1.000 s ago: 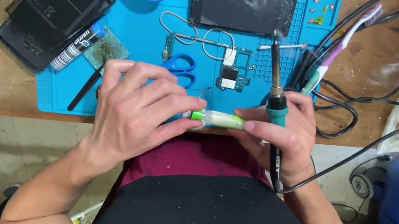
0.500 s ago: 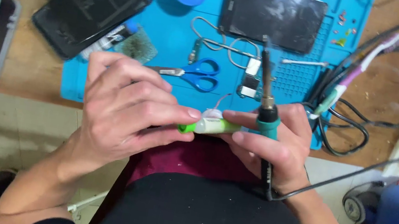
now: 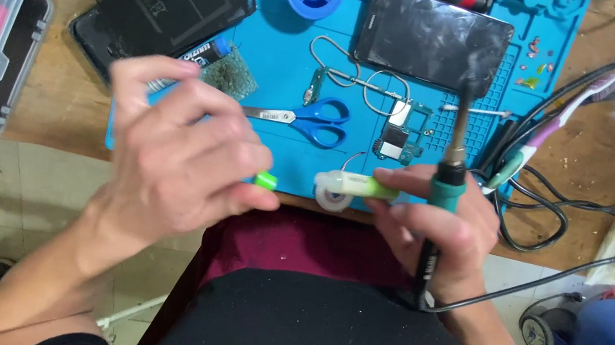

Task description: Soldering and assembling components on a mobile phone motherboard at a repair station.

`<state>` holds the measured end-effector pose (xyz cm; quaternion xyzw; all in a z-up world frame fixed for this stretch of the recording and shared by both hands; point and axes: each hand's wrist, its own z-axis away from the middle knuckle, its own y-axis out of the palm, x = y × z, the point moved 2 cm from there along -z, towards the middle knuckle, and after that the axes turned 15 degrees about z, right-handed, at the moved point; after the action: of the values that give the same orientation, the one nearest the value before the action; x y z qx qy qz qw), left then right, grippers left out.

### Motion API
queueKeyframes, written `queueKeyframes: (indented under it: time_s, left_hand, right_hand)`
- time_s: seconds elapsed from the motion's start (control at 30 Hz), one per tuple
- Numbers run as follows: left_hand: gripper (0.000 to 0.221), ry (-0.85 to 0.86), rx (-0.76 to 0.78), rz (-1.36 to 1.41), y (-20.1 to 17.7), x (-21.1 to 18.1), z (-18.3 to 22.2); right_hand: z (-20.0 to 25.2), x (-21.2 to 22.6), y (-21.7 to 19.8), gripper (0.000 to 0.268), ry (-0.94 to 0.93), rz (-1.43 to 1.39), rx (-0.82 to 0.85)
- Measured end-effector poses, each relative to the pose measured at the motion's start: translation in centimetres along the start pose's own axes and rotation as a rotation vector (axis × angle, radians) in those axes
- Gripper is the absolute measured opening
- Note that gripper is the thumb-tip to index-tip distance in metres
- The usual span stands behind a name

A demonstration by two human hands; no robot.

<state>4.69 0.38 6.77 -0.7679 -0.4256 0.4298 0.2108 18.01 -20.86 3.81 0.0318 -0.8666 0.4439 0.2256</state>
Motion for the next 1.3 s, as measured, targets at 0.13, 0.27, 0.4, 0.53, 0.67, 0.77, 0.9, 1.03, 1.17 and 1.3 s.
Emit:
queueKeyframes:
  time_s: [0.13, 0.27, 0.4, 0.53, 0.67, 0.77, 0.9, 1.03, 1.17, 1.3]
  left_hand:
    - [0.046, -0.149, 0.080, -0.077, -0.4, 1.5, 0.0]
    - [0.018, -0.227, 0.161, 0.019, 0.0, 2.4, -1.1]
    - [0.018, -0.344, 0.262, 0.047, 1.3, 3.9, -1.1]
    - [0.012, -0.380, 0.352, -0.044, 1.7, 4.6, -1.8]
    - [0.011, -0.395, 0.370, -0.060, 2.1, 5.1, -1.7]
    - [0.012, -0.395, 0.352, -0.077, 2.1, 5.0, -1.7]
    - [0.013, -0.315, 0.330, -0.153, 1.6, 4.9, -1.6]
    - [0.023, -0.274, 0.339, -0.226, 1.1, 4.8, -1.3]
    - [0.020, -0.282, 0.329, -0.267, 0.2, 4.3, -0.9]
    - [0.018, -0.248, 0.281, -0.298, 0.0, 3.3, -0.7]
  right_hand:
    - [0.7, -1.2, -0.4, 0.030, 0.146, -0.192, -0.006]
    - [0.6, -1.3, -0.3, 0.035, 0.125, -0.254, -0.053]
    - [1.0, -1.9, -1.3, 0.032, 0.136, -0.159, -0.124]
    - [1.2, -2.6, -2.8, 0.039, 0.168, -0.166, -0.222]
    - [1.5, -3.3, -3.1, 0.039, 0.163, -0.209, -0.274]
    - [1.8, -3.5, -3.1, 0.038, 0.171, -0.220, -0.267]
    - [1.8, -3.4, -3.1, 0.038, 0.170, -0.177, -0.270]
    - [1.9, -3.3, -3.2, 0.039, 0.194, -0.183, -0.276]
    - [1.5, -3.2, -3.8, 0.035, 0.169, -0.173, -0.260]
    - [1.0, -2.6, -4.2, 0.040, 0.170, -0.117, -0.238]
